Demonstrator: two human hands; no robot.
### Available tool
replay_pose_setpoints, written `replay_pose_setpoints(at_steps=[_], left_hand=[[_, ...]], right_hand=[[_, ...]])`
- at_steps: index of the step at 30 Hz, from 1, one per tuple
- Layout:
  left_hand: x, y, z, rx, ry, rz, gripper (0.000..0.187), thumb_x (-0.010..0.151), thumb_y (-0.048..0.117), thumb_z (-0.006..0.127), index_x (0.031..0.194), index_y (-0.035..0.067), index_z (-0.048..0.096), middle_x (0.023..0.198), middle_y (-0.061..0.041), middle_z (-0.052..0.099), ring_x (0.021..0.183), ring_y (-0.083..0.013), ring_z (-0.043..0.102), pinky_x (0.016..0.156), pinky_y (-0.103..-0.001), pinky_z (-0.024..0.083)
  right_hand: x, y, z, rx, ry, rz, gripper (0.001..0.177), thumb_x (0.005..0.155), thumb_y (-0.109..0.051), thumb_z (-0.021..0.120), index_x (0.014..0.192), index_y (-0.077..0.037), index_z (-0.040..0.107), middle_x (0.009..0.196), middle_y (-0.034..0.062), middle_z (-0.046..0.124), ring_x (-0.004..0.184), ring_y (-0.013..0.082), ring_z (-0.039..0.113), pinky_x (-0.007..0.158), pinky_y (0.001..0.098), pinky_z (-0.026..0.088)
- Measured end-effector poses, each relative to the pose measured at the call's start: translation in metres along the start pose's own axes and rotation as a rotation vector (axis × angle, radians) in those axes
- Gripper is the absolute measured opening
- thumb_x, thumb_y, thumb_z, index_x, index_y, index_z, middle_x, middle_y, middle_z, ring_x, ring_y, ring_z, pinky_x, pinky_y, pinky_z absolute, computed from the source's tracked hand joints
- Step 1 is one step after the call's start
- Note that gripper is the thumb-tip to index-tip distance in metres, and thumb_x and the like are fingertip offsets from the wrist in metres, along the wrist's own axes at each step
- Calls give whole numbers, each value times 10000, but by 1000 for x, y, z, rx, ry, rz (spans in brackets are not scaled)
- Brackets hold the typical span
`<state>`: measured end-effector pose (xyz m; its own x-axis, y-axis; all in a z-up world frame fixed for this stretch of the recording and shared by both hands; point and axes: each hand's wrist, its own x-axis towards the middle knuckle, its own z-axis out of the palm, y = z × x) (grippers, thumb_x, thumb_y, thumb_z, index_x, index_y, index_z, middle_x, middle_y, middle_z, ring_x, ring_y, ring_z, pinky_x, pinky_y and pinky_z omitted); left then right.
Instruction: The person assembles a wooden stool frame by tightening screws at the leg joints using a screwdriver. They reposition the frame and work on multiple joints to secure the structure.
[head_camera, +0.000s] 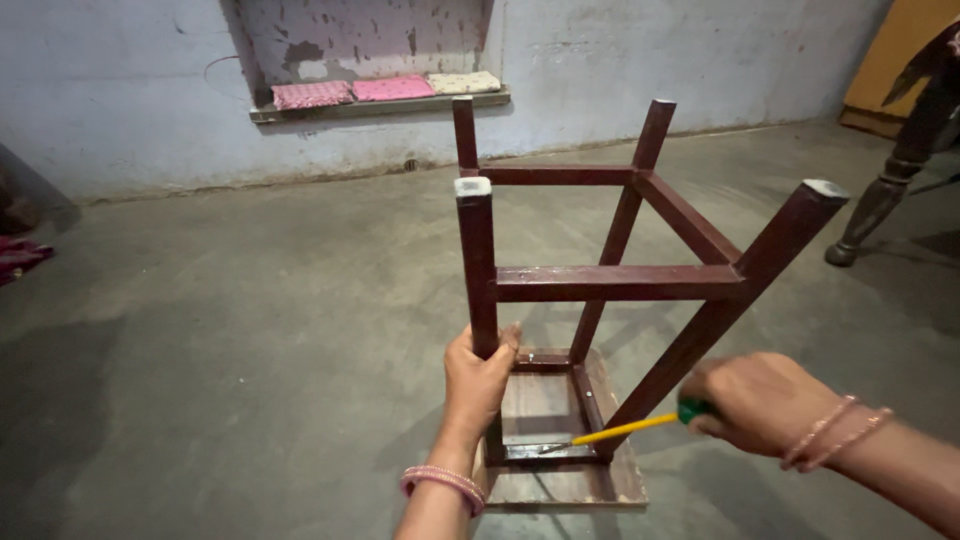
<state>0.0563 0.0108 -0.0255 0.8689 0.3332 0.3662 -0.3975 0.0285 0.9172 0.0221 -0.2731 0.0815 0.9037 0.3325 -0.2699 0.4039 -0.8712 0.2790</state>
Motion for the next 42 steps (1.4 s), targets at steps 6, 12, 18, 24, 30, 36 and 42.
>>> replay_pose_setpoints(at_steps=[6, 12, 18, 24, 30, 36, 42], left_hand=[[-7, -17, -4, 83, -9, -142, 273, 868, 249, 806, 825, 28, 653, 720, -5, 638, 668, -85, 544, 605, -290, 473], [-29, -74, -25, 555, 132, -124, 459, 755, 298, 932, 994, 25, 651, 936, -103, 711, 886, -215, 659, 772, -343, 524], [-43, -114, -44, 147, 50, -703, 263, 881, 206, 748, 978, -26, 671, 835, -165, 765, 670, -267, 736, 574, -352, 587], [-64, -100, -32, -273, -60, -794, 276, 969, 225, 680, 924, -45, 712, 771, -161, 716, 570, -227, 679, 491, -305, 572], [-77, -66, -27, -243, -138, -764, 195, 920, 225, 752, 914, 34, 713, 800, -91, 768, 618, -147, 722, 437, -212, 387], [-80, -50, -23, -76, -95, -755, 158, 883, 167, 820, 891, 38, 729, 782, -93, 755, 639, -153, 735, 413, -227, 371], [-82, -47, -19, -70, -168, -720, 157, 913, 197, 765, 884, 54, 708, 779, -49, 761, 660, -124, 743, 402, -213, 338]], right_hand=[[-6, 37, 53, 488, -277, 274, 354, 908, -409, 694, 1240, -296, 745, 925, -68, 809, 801, 122, 757, 789, 301, 595], [-3, 100, 133, 992, -268, 341, 304, 971, -347, 724, 1211, -163, 750, 807, 48, 573, 744, 170, 484, 731, 360, 484], [4, 134, 194, 1339, -182, 382, 375, 964, -268, 749, 1265, -48, 708, 934, 112, 641, 883, 238, 592, 860, 423, 574], [5, 139, 223, 1304, -214, 305, 400, 954, -323, 722, 1281, -93, 699, 988, 105, 673, 962, 225, 642, 927, 416, 609], [-9, 125, 220, 1391, -206, 354, 397, 948, -326, 724, 1271, -96, 707, 974, 84, 696, 954, 221, 630, 936, 394, 583], [-19, 116, 218, 1416, -278, 423, 372, 994, -315, 700, 1281, -78, 712, 868, 71, 579, 791, 206, 548, 789, 364, 503], [-19, 124, 242, 1504, -280, 315, 368, 995, -293, 703, 1283, -64, 706, 775, 77, 581, 679, 190, 468, 651, 353, 418]])
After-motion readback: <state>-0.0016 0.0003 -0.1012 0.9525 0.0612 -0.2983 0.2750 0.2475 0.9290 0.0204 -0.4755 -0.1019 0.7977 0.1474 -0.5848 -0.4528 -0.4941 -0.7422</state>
